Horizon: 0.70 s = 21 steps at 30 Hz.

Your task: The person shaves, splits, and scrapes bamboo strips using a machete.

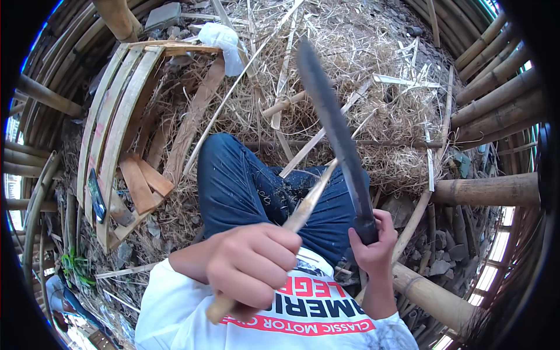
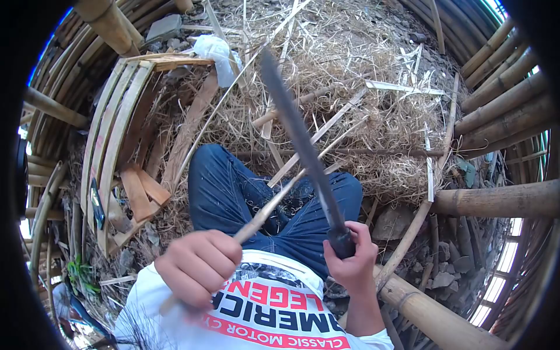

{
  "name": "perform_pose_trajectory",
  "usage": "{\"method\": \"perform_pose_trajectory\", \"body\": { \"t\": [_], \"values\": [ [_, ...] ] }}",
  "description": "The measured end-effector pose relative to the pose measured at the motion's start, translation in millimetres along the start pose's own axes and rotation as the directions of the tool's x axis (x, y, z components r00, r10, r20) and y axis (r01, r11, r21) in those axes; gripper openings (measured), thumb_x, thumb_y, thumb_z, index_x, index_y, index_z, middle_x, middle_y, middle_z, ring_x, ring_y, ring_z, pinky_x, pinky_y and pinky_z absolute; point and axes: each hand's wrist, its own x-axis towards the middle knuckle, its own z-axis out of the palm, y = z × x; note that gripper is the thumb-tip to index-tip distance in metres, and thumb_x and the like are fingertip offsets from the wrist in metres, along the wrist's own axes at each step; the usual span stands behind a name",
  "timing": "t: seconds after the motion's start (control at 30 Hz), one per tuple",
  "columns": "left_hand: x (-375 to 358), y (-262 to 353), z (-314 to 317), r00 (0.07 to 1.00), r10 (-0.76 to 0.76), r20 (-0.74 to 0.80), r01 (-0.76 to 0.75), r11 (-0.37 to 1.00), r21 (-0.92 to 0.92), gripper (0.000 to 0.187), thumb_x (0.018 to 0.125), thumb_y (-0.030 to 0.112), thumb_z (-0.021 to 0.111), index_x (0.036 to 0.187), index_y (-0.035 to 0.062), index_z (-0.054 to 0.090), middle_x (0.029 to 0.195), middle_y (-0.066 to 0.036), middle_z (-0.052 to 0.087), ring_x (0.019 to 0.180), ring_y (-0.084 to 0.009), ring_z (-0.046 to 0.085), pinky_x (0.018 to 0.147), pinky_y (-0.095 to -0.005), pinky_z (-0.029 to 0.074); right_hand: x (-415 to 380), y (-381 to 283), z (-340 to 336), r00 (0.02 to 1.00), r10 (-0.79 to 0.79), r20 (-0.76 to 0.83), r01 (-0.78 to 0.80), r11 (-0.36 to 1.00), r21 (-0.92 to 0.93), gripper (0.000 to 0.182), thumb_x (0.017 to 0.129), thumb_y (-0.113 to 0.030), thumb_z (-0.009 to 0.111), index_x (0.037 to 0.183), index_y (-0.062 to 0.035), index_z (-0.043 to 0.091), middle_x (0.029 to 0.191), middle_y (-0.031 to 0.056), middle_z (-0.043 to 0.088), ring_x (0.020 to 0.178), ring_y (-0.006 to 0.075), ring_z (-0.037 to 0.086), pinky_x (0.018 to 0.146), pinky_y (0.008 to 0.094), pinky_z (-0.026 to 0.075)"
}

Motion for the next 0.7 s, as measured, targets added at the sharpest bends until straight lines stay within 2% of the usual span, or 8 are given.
{"method": "perform_pose_trajectory", "body": {
  "t": [0.03, 0.1, 0.13, 0.23, 0.27, 0.37, 0.53, 0.7],
  "values": [
    [1, -1, 4, 0.999, 0.004, 0.038, -0.003, 1.0, -0.014, 0.055, 0.104, 0.034, 0.047, 0.057, 0.0065, 0.042, 0.054, -0.003, 0.035, 0.042, -0.0194, 0.038, 0.045, -0.0336, 0.025, -1, -8, -3, 1.0, 0.0, -0.013, 0.0, 1.0, 0.004, 0.039, 0.074, -0.001, 0.076, 0.108, -0.0007, 0.056, 0.075, 0.0058, 0.067, 0.063, 0.0121, 0.066, 0.058, 0.0257, 0.052],
    [0, -1, 8, 0.998, 0.017, 0.061, -0.016, 1.0, -0.018, 0.052, 0.103, 0.033, 0.048, 0.059, 0.0056, 0.045, 0.056, -0.003, 0.036, 0.044, -0.0193, 0.039, 0.046, -0.0333, 0.024, 1, -24, -10, 0.966, -0.251, 0.064, 0.258, 0.947, -0.192, 0.041, 0.07, 0.0, 0.076, 0.106, -0.002, 0.058, 0.076, 0.0102, 0.067, 0.063, 0.0191, 0.068, 0.061, 0.0297, 0.054],
    [0, -1, 10, 0.994, 0.018, 0.104, -0.018, 1.0, -0.004, 0.051, 0.103, 0.033, 0.048, 0.06, 0.005, 0.046, 0.056, -0.003, 0.036, 0.044, -0.0193, 0.039, 0.046, -0.0333, 0.024, 6, -38, -10, 0.934, -0.344, 0.091, 0.356, 0.907, -0.226, 0.041, 0.066, 0.001, 0.076, 0.103, -0.0036, 0.059, 0.076, 0.0126, 0.066, 0.065, 0.0287, 0.068, 0.061, 0.0341, 0.054],
    [-2, -6, 21, 0.986, 0.056, 0.154, -0.051, 0.998, -0.036, 0.046, 0.101, 0.031, 0.05, 0.063, 0.0036, 0.05, 0.057, -0.003, 0.037, 0.045, -0.0192, 0.04, 0.046, -0.0332, 0.026, 14, -41, -18, 0.903, -0.353, 0.245, 0.408, 0.883, -0.232, 0.033, 0.071, 0.001, 0.073, 0.1, -0.0035, 0.058, 0.078, 0.0136, 0.064, 0.065, 0.0313, 0.066, 0.06, 0.0329, 0.052],
    [-4, -6, 25, 0.987, 0.061, 0.148, -0.059, 0.998, -0.019, 0.05, 0.104, 0.03, 0.047, 0.06, 0.0052, 0.047, 0.056, -0.002, 0.035, 0.043, -0.0174, 0.038, 0.045, -0.0323, 0.025, 15, -41, -18, 0.908, -0.324, 0.266, 0.382, 0.901, -0.206, 0.032, 0.07, 0.001, 0.073, 0.098, -0.0037, 0.058, 0.075, 0.0143, 0.063, 0.064, 0.0363, 0.065, 0.058, 0.0356, 0.051],
    [-8, -7, 32, 0.988, 0.066, 0.143, -0.066, 0.998, -0.002, 0.054, 0.106, 0.03, 0.045, 0.058, 0.0065, 0.043, 0.055, 0.0, 0.033, 0.042, -0.0154, 0.036, 0.043, -0.0311, 0.025, 11, -34, -24, 0.915, -0.223, 0.337, 0.306, 0.927, -0.218, 0.034, 0.069, 0.002, 0.073, 0.099, -0.0029, 0.058, 0.075, 0.015, 0.063, 0.068, 0.0354, 0.067, 0.059, 0.0375, 0.051],
    [-8, -6, 32, 0.979, 0.09, 0.183, -0.091, 0.996, -0.003, 0.05, 0.105, 0.025, 0.045, 0.059, 0.0063, 0.043, 0.055, 0.0, 0.034, 0.042, -0.0158, 0.037, 0.043, -0.0313, 0.026, 10, -23, -21, 0.906, -0.335, 0.259, 0.411, 0.844, -0.344, 0.033, 0.07, 0.002, 0.073, 0.098, -0.0028, 0.057, 0.075, 0.0167, 0.063, 0.07, 0.0378, 0.067, 0.06, 0.041, 0.052],
    [-7, 1, 35, 0.976, 0.094, 0.199, -0.085, 0.995, -0.053, 0.048, 0.104, 0.023, 0.047, 0.06, 0.0059, 0.045, 0.056, -0.001, 0.037, 0.043, -0.016, 0.039, 0.044, -0.031, 0.028, 27, 28, -32, 0.971, -0.173, 0.163, 0.236, 0.784, -0.574, 0.036, 0.071, -0.002, 0.072, 0.104, -0.0056, 0.057, 0.081, 0.0184, 0.066, 0.075, 0.0393, 0.067, 0.065, 0.0448, 0.054]
  ]
}}
